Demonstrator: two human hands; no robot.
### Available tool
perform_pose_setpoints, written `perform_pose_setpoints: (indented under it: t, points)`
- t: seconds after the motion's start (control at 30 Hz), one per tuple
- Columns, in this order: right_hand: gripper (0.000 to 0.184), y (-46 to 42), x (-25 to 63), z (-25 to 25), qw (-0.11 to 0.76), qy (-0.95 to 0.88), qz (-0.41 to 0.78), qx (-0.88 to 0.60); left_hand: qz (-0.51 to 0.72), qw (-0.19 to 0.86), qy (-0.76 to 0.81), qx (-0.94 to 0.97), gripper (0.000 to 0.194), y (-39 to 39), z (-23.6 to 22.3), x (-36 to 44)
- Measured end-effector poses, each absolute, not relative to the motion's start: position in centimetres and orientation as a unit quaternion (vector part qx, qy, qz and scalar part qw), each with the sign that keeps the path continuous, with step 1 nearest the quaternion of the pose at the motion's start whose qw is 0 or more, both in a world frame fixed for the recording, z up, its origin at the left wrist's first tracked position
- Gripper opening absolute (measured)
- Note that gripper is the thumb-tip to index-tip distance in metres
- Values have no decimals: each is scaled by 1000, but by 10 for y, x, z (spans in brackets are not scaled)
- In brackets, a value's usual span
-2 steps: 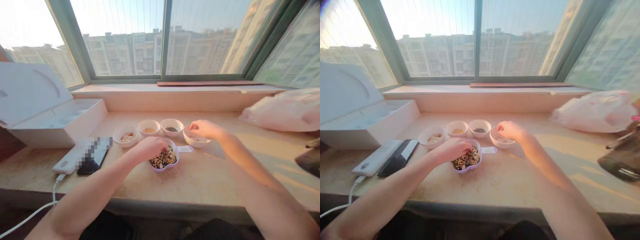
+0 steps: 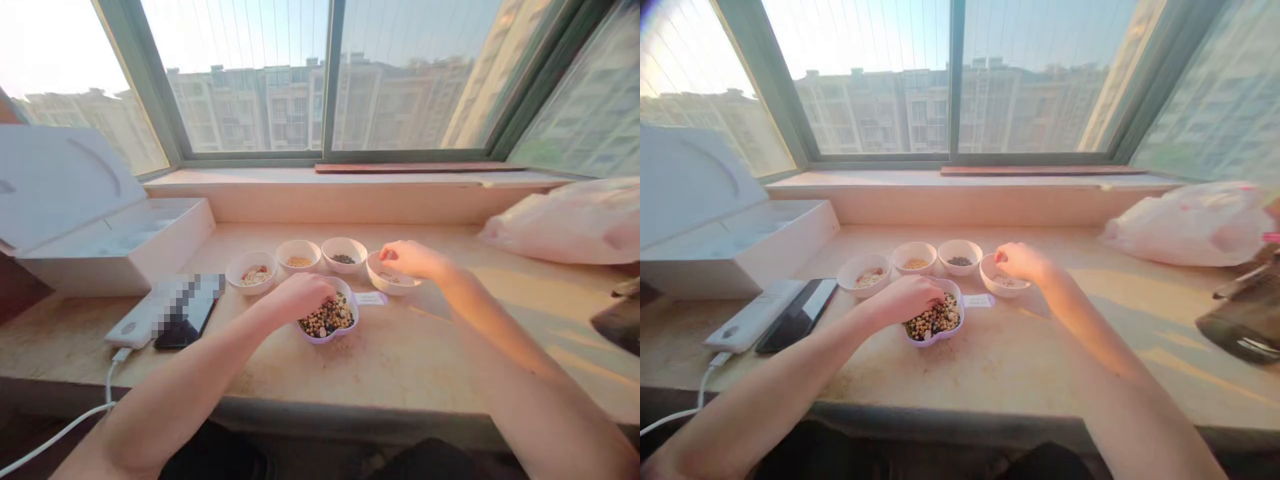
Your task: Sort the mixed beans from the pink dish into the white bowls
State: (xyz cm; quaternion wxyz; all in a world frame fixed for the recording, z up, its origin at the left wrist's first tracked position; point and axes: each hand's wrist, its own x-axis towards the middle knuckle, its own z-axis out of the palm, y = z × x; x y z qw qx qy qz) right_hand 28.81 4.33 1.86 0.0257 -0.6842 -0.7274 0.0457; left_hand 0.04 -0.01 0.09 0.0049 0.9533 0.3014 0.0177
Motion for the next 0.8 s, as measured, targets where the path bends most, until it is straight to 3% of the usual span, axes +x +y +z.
perform_pose_setpoints:
  t: [0.2, 0.37, 0.57, 0.67, 0.8]
  points:
    - [24, 40, 286, 24, 19, -714, 65, -697, 44, -2, 315, 948, 26, 4, 5, -4]
    - [25, 34, 277, 28, 31, -711, 53, -700, 155, 6, 355, 922, 23, 17, 17, -20]
    - [24, 20, 254, 36, 126, -754, 20, -644, 217, -16, 439, 872, 30, 34, 21, -39]
    - [24, 8, 233, 36, 176, -817, 92, -542, 212, -25, 475, 854, 30, 39, 17, -42]
    - [16, -10, 202, 27, 152, -854, 178, -466, 169, -35, 493, 853, 29, 44, 13, -43]
